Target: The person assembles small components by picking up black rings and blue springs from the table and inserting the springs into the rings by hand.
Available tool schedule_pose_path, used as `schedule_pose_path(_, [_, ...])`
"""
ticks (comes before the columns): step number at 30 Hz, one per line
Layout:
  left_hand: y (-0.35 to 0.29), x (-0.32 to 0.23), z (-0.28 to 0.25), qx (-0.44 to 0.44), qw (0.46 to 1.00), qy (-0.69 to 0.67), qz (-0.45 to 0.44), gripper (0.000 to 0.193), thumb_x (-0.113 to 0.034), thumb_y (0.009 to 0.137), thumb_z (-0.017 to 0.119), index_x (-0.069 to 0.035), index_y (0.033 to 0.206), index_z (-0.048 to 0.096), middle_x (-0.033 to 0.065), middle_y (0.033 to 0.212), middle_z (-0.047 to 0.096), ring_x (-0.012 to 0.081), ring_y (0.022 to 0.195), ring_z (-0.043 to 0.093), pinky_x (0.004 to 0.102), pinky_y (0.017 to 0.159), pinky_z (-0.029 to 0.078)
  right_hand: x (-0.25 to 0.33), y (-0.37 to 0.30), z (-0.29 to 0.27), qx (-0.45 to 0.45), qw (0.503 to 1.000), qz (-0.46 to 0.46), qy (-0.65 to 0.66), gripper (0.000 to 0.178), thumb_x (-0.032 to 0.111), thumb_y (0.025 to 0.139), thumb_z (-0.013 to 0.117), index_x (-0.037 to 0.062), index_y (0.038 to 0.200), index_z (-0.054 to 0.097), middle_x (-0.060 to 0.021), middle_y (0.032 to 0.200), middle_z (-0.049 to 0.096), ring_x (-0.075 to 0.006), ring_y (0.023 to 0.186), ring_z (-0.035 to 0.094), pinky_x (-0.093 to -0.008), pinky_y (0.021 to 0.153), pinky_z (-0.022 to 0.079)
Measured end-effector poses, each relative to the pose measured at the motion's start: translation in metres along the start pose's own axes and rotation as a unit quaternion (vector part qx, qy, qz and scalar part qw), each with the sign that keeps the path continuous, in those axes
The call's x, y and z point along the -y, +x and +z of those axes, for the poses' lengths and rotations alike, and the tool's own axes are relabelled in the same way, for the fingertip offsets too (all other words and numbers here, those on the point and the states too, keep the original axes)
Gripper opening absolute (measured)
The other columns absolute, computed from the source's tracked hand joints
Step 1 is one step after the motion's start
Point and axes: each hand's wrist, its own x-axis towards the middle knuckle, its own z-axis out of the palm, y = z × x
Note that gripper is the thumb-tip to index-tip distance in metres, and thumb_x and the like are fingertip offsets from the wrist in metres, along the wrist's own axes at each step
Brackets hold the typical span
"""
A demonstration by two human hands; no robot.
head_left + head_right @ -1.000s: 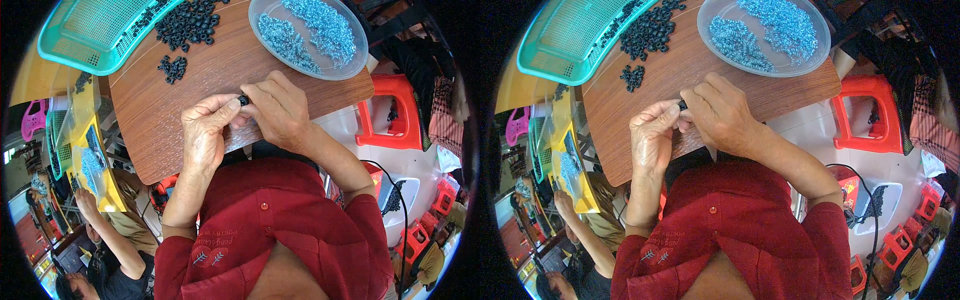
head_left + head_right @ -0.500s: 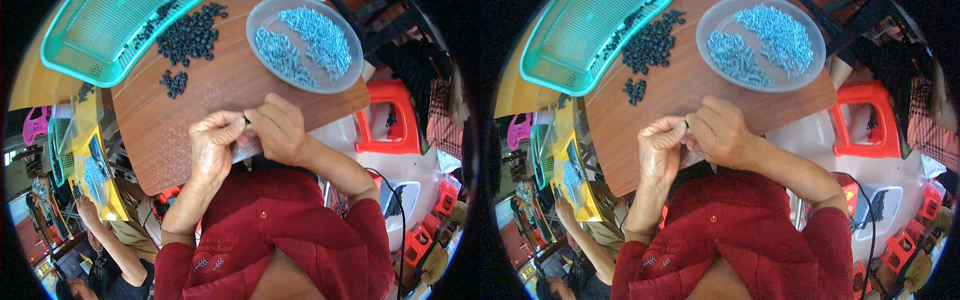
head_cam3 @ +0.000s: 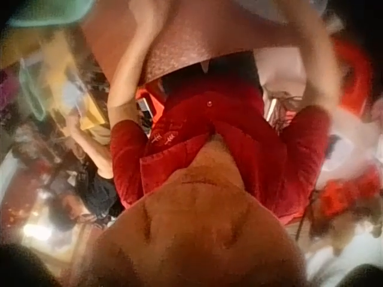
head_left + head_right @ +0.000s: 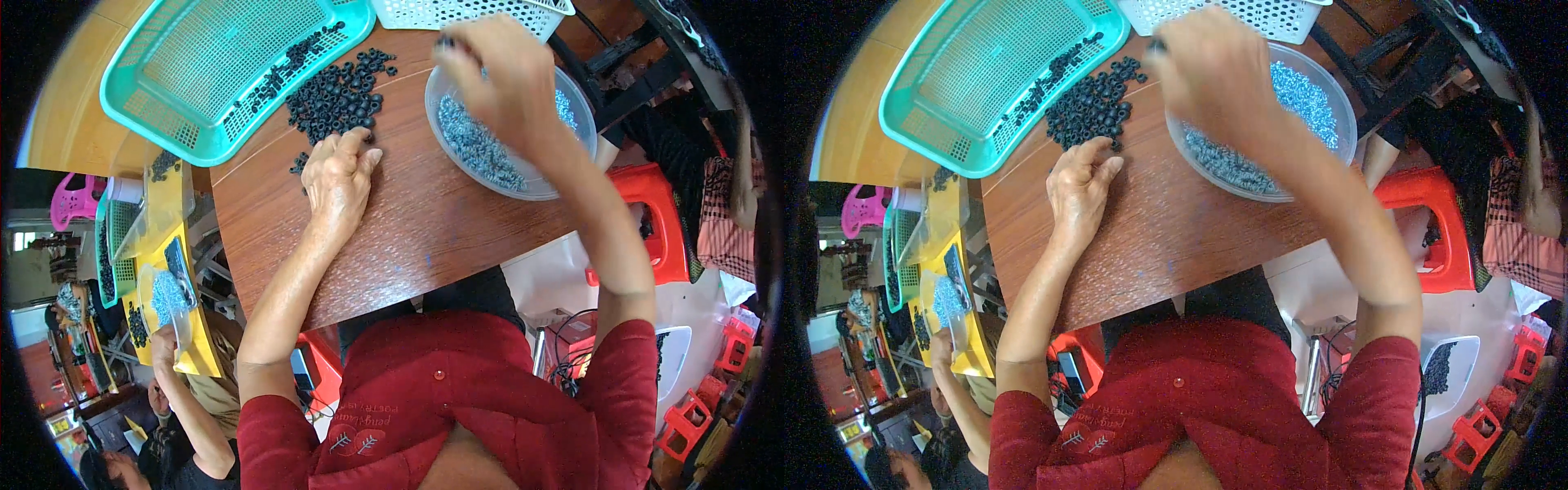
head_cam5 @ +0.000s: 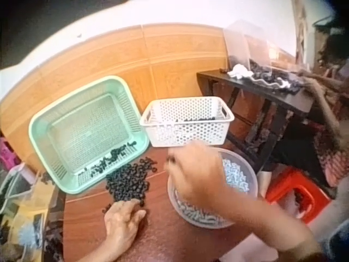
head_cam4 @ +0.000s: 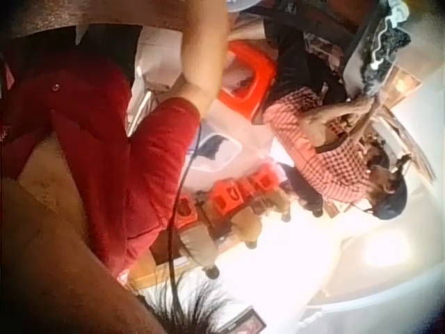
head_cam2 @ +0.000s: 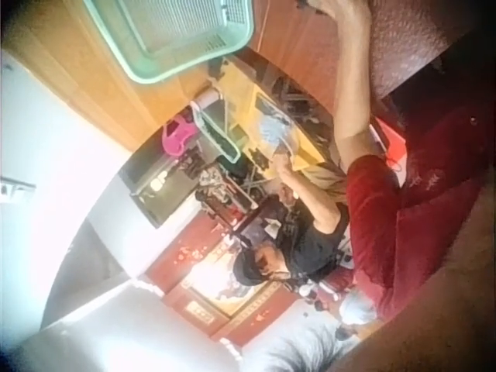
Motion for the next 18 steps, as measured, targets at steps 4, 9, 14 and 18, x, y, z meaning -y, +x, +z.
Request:
schedule_pose_path(4, [0.004,0.026,0.007,-0.006,0.984,0.172,0.042,0.025,-0.020,0.073,0.073,-0.006,0.092,0.065,0.0107,0.075,0.057,0.0285,0.074,0.058,0.0399,0.064,0.046,-0.057,0.064,0.064,-0.073,0.997,-0.039,-0.008,0.016,0.010,0.065,0.057,-0.0062,0.065,0.061,-0.0280,0.066,0.058,-0.0439,0.065,0.058,-0.0510,0.063,0.047])
schedule_pose_path(9, [0.021,0.009,0.022,0.018,0.983,0.147,0.104,0.025,-0.019,0.067,0.075,-0.003,0.079,0.059,0.0125,0.072,0.056,0.0301,0.072,0.056,0.0422,0.060,0.045,-0.139,0.102,0.060,0.051,0.975,0.097,-0.192,0.016,0.009,0.065,0.058,-0.0063,0.064,0.061,-0.0279,0.065,0.058,-0.0450,0.064,0.060,-0.0519,0.061,0.048])
schedule_pose_path(14, [0.022,0.004,0.017,0.060,0.988,0.122,0.069,0.019,-0.013,0.069,0.072,-0.002,0.077,0.058,0.0134,0.071,0.058,0.0307,0.071,0.058,0.0429,0.061,0.046,-0.142,0.087,0.055,0.084,0.969,0.123,-0.199,0.017,0.010,0.068,0.058,-0.0058,0.066,0.063,-0.0293,0.069,0.060,-0.0434,0.069,0.062,-0.0503,0.064,0.049])
schedule_pose_path(18, [0.010,-0.005,0.008,0.050,0.992,0.089,0.072,0.007,-0.005,0.074,0.062,0.000,0.077,0.060,0.0112,0.069,0.062,0.0261,0.065,0.060,0.0371,0.059,0.047,-0.108,0.045,0.021,0.102,0.988,0.087,-0.079,0.021,0.015,0.069,0.061,-0.0034,0.078,0.067,-0.0271,0.076,0.063,-0.0412,0.076,0.064,-0.0465,0.070,0.051])
